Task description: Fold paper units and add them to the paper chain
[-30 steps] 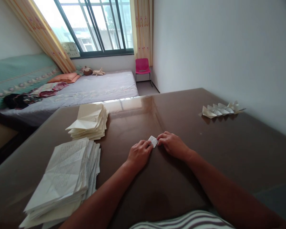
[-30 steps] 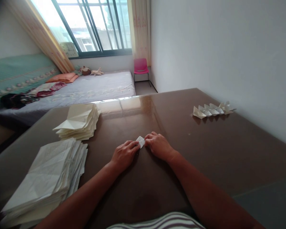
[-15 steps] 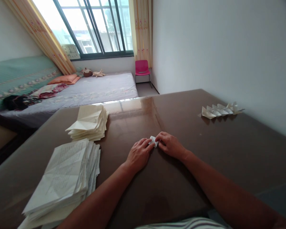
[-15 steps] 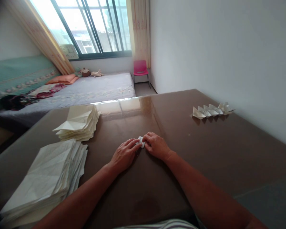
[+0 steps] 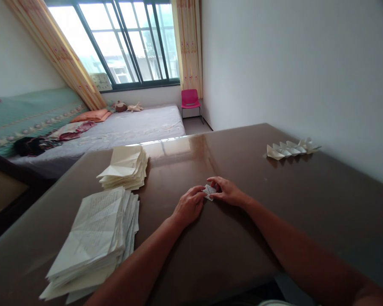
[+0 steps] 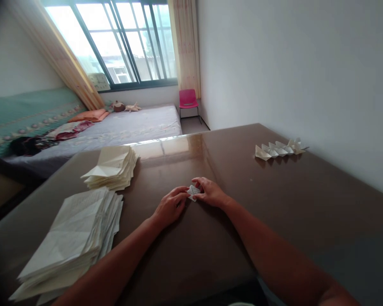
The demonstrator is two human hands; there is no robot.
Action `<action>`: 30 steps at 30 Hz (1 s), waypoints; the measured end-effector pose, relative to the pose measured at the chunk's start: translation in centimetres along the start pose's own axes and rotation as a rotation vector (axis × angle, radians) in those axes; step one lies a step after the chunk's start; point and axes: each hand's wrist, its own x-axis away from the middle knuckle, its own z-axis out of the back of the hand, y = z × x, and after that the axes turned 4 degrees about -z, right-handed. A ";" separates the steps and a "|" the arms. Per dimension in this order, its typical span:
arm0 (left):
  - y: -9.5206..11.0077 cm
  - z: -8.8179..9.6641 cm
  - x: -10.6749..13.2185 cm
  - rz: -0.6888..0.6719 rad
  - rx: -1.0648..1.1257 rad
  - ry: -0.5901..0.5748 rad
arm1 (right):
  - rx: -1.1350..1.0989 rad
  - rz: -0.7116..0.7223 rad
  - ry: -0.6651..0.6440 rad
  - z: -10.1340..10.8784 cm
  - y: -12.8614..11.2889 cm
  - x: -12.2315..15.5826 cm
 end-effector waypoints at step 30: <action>-0.2 0.7 -0.8 0.208 0.085 0.176 | -0.256 0.128 0.176 -0.4 -2.1 0.1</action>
